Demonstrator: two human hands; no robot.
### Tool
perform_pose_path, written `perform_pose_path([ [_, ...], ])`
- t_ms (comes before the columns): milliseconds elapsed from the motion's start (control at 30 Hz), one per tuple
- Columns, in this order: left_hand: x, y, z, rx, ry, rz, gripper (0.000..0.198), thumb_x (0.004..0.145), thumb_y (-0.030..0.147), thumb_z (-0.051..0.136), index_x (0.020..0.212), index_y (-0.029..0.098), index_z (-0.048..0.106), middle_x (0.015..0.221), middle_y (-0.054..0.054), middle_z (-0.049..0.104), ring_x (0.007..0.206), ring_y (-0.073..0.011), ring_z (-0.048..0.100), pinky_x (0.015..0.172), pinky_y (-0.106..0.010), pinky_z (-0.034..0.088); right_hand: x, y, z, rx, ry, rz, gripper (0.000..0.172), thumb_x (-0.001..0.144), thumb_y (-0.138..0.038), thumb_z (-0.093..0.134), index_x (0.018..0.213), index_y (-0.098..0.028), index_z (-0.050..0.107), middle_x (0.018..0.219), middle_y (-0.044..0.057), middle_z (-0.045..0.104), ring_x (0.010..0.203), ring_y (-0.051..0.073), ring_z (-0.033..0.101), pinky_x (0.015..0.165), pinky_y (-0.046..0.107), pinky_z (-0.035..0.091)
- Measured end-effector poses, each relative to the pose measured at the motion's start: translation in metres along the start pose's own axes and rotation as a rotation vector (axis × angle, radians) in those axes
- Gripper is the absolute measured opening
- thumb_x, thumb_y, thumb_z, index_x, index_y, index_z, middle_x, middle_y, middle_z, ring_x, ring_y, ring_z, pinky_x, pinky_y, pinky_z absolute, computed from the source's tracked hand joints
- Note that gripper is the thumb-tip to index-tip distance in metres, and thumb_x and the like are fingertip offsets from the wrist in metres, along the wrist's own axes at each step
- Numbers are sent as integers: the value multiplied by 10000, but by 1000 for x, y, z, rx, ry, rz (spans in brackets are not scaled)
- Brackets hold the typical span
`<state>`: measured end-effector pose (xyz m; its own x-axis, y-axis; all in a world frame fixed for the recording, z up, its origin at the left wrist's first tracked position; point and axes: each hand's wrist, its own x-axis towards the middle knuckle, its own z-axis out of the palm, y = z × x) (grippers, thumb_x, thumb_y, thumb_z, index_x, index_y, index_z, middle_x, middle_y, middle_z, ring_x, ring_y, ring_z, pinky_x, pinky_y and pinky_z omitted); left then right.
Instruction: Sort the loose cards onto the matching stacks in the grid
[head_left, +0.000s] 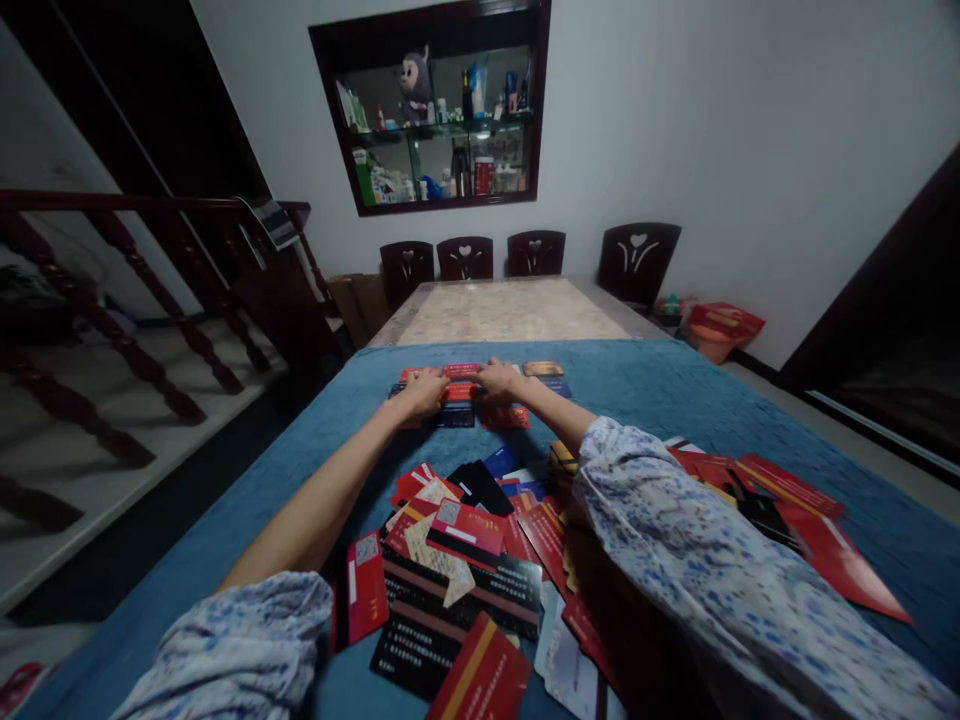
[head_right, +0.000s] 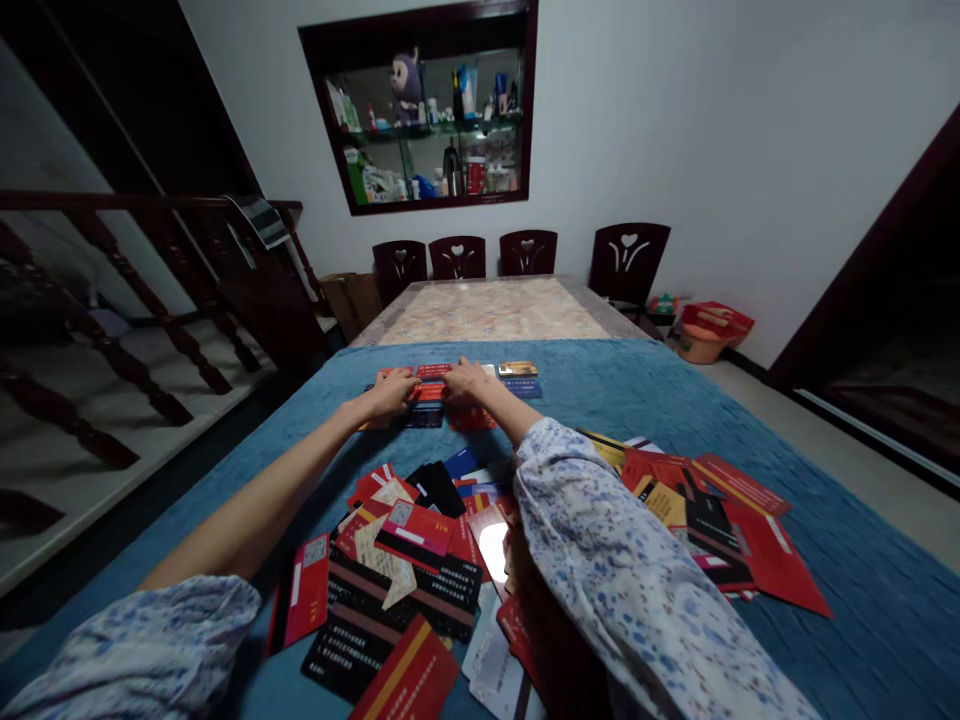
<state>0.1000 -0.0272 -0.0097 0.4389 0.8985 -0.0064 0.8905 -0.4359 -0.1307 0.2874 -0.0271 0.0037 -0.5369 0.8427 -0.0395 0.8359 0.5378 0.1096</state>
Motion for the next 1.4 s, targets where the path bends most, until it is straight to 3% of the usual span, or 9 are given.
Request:
perform_pose_path([
  [333,-38,8,8,-62,134,117,519,722,18,509,1220,141,589,1324,-168,547,1273,-330,425,987,-545,336,-36,0,4,-23,78,-102,363,881,-301,582,1223,-205,658,1268,154,611,1171,335,486,871,419,423],
  [600,-76,18,17,-124,275,202,531,714,4,507,1200,194,605,1284,-128,569,1248,-302,435,1001,-518,334,-73,-4,7,72,133,-142,342,898,-335,597,1208,-210,671,1263,122,634,1171,317,477,871,403,405],
  [867,-108,32,19,-180,311,231,560,704,-23,510,1225,162,593,1315,-146,554,1273,-319,447,1012,-546,343,-114,-3,20,130,178,-131,316,878,-281,621,1184,-231,680,1201,105,652,1135,293,475,814,374,391],
  [1100,-141,47,19,-238,344,259,414,803,88,568,1202,190,605,1296,-142,575,1239,-309,486,1003,-533,354,-141,-19,23,170,251,-171,242,888,-285,631,1113,-234,705,1141,101,670,1065,263,491,786,346,358],
  [1400,-166,56,21,-395,371,331,208,934,223,527,1065,212,687,1151,-85,679,1180,-253,527,1004,-460,385,-158,-54,23,180,240,-348,199,891,-291,614,1055,-235,712,1067,85,688,1037,252,470,793,360,317],
])
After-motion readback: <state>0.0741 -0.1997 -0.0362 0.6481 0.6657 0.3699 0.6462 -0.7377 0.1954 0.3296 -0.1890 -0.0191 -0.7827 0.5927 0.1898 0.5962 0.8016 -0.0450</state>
